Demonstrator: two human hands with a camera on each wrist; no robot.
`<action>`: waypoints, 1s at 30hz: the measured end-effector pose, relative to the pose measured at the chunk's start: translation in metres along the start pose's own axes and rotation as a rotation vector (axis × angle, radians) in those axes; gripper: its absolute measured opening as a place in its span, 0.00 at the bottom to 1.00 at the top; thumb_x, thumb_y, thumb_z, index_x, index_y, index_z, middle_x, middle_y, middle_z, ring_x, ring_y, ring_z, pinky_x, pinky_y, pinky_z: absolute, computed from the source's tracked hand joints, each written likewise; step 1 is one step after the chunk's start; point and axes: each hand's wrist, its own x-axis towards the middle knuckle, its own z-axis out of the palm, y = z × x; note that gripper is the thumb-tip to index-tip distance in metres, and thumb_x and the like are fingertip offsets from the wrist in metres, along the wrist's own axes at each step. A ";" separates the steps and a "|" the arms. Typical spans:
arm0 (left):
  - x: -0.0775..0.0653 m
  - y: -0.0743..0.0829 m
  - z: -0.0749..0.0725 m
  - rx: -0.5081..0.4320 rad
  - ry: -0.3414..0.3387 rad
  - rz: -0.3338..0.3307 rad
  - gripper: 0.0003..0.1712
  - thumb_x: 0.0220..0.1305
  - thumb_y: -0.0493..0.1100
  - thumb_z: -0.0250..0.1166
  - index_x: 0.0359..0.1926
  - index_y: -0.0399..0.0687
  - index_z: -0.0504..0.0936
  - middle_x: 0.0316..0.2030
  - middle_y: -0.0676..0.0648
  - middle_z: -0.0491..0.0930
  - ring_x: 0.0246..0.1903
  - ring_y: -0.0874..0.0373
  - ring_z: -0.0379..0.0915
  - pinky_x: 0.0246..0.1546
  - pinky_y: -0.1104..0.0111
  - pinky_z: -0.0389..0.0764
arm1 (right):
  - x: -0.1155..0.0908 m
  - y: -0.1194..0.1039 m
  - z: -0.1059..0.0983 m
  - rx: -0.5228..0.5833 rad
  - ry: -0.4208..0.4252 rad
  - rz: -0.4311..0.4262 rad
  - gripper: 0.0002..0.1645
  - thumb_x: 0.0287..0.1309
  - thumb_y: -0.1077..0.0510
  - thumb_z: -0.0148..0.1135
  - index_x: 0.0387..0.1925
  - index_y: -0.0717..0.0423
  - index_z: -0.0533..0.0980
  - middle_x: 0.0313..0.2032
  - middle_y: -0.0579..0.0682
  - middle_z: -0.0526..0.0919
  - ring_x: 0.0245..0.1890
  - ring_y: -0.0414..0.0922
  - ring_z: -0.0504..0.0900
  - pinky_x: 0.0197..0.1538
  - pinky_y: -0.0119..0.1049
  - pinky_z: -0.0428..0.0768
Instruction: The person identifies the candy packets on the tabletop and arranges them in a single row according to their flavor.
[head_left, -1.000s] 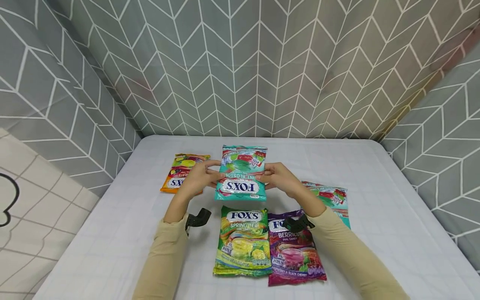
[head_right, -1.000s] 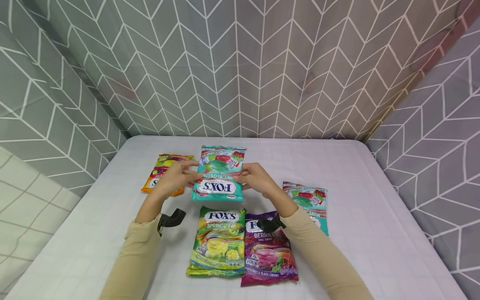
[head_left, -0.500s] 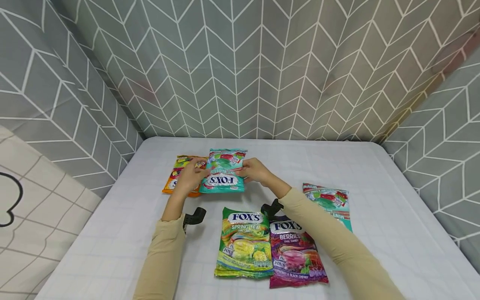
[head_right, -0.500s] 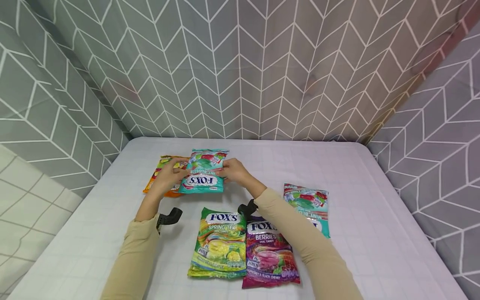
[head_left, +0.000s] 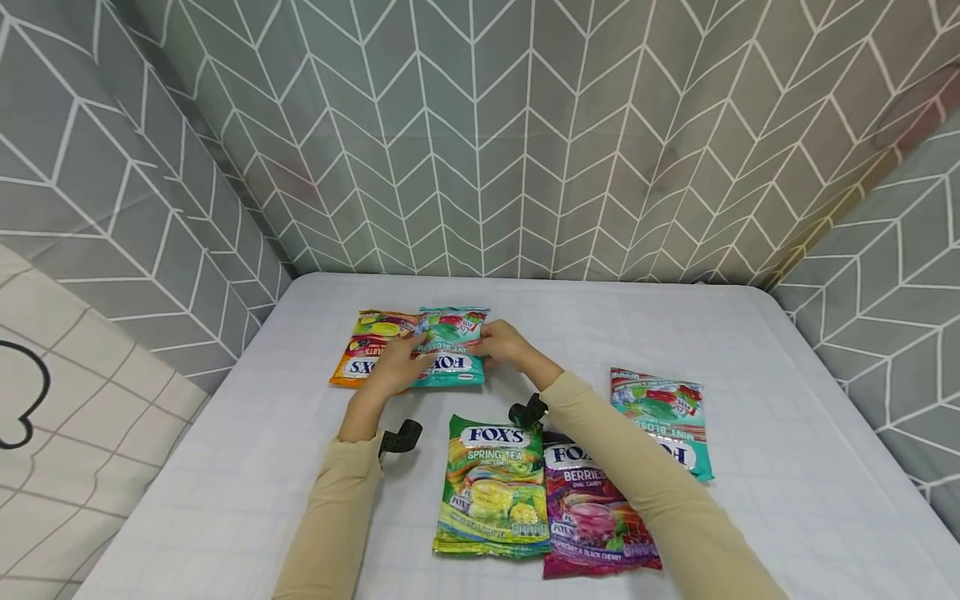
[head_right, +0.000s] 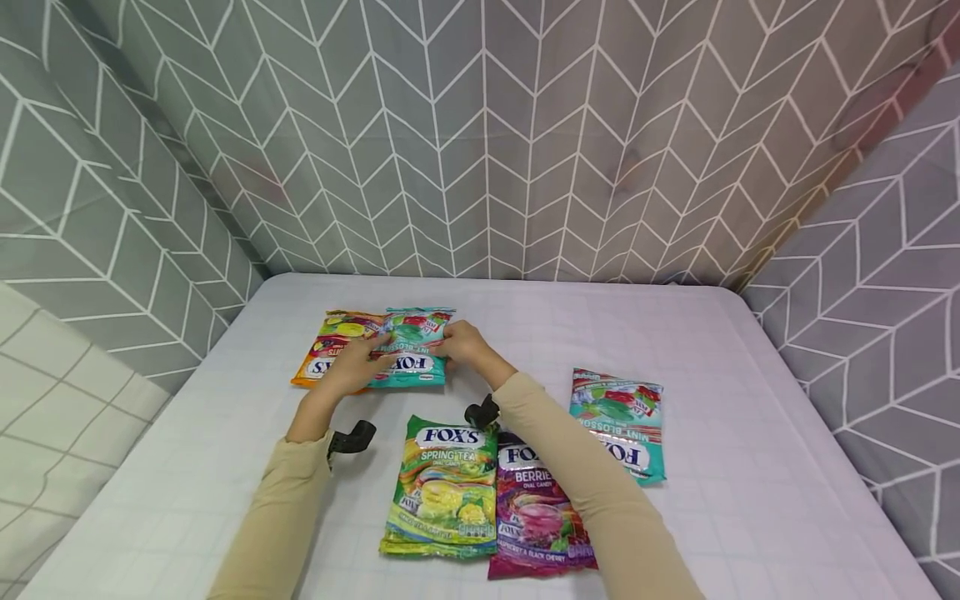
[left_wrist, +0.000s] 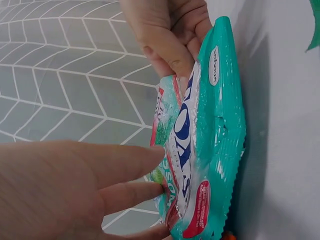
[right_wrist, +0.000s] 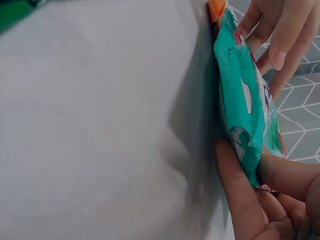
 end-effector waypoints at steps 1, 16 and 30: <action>-0.001 0.001 0.001 0.002 -0.003 -0.004 0.33 0.71 0.46 0.57 0.70 0.33 0.61 0.66 0.24 0.55 0.66 0.31 0.50 0.63 0.41 0.57 | 0.000 0.001 0.000 -0.005 0.001 0.001 0.09 0.61 0.61 0.64 0.35 0.66 0.76 0.33 0.52 0.80 0.29 0.41 0.78 0.36 0.34 0.82; -0.008 0.006 0.008 0.104 -0.006 -0.038 0.35 0.70 0.49 0.57 0.71 0.35 0.60 0.62 0.24 0.54 0.59 0.32 0.48 0.55 0.42 0.64 | -0.001 0.009 0.001 -0.112 0.041 -0.002 0.16 0.58 0.58 0.68 0.42 0.69 0.78 0.30 0.55 0.79 0.25 0.45 0.80 0.29 0.34 0.82; -0.012 0.008 0.011 0.124 -0.005 -0.054 0.35 0.71 0.49 0.57 0.70 0.34 0.60 0.63 0.24 0.54 0.59 0.33 0.50 0.56 0.43 0.64 | -0.003 0.009 -0.004 -0.144 0.006 0.041 0.20 0.57 0.59 0.69 0.46 0.70 0.75 0.34 0.57 0.79 0.28 0.45 0.79 0.30 0.35 0.82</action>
